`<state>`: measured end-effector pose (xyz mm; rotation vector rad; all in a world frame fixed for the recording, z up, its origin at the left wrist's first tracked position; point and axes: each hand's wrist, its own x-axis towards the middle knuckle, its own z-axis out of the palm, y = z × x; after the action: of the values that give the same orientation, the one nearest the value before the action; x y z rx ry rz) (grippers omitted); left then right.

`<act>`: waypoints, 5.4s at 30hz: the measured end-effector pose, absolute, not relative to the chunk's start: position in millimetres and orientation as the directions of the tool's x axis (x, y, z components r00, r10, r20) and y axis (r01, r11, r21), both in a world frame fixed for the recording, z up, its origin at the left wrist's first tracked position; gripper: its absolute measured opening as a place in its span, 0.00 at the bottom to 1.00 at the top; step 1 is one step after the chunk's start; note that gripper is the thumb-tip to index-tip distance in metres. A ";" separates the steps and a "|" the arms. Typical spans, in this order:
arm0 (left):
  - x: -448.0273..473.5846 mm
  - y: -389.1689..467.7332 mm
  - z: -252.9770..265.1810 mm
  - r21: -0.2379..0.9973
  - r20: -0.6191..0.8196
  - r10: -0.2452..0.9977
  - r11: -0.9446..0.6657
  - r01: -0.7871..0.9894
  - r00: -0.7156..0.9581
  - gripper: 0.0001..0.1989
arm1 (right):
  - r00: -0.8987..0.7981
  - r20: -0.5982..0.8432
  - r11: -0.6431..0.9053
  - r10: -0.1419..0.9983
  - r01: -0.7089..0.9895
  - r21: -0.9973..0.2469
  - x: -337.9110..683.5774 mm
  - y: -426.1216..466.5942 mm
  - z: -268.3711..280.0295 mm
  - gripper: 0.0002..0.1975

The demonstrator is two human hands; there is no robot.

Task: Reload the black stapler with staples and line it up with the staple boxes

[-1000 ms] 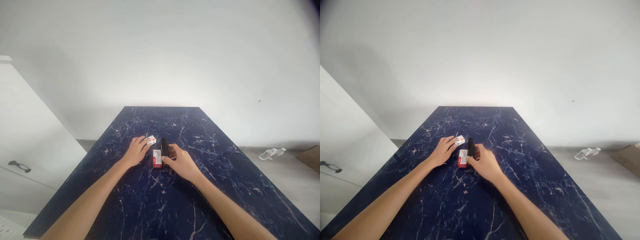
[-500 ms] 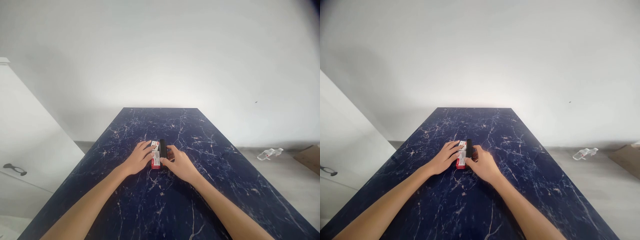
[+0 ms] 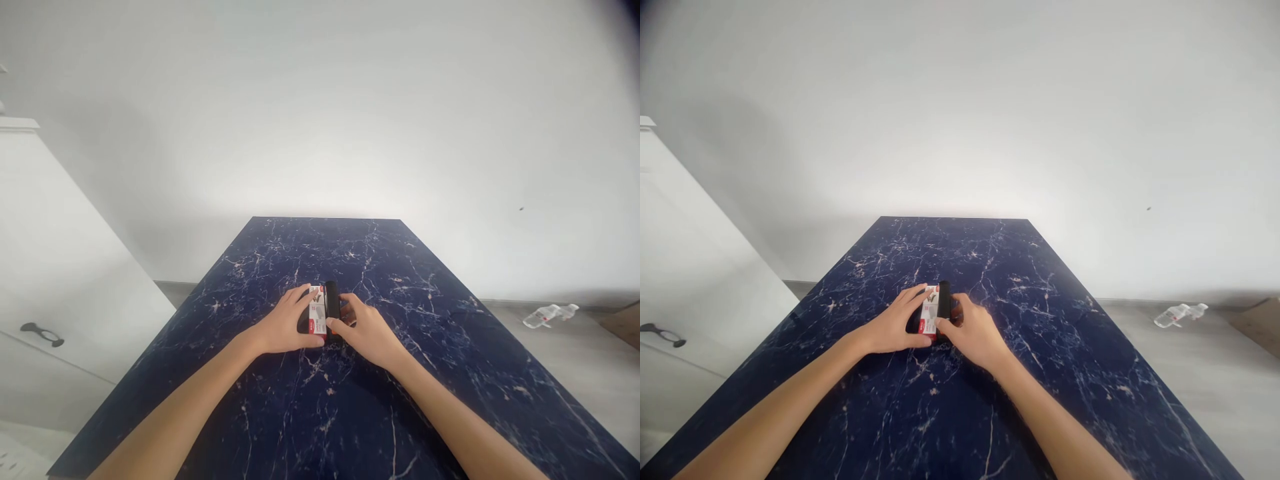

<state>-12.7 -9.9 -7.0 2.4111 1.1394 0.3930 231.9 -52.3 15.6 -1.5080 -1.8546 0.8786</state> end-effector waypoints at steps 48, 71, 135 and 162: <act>304.2 35.8 -24.3 0.493 0.200 0.668 -0.701 0.515 0.717 0.63 | 0.313 0.197 -0.192 0.929 0.863 -0.466 473.7 -58.0 17.6 0.22; 31.9 -15.6 -2.9 0.392 0.372 0.749 -0.662 0.639 0.548 0.18 | -0.440 0.429 0.597 0.789 0.714 -0.366 230.0 -30.9 2.3 0.26; 14.7 -21.4 -9.5 0.294 0.313 0.683 -0.730 0.617 0.660 0.12 | -0.601 0.277 0.662 0.749 0.668 -0.339 228.1 -42.7 -16.4 0.23; 14.1 -22.1 -10.2 0.295 0.317 0.682 -0.732 0.614 0.660 0.13 | -0.602 0.282 0.665 0.747 0.668 -0.334 228.4 -44.1 -14.8 0.24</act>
<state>14.1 -22.1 -10.2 2.7115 1.0673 0.6171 228.4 -44.1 -14.8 -1.1101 -2.4845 0.2720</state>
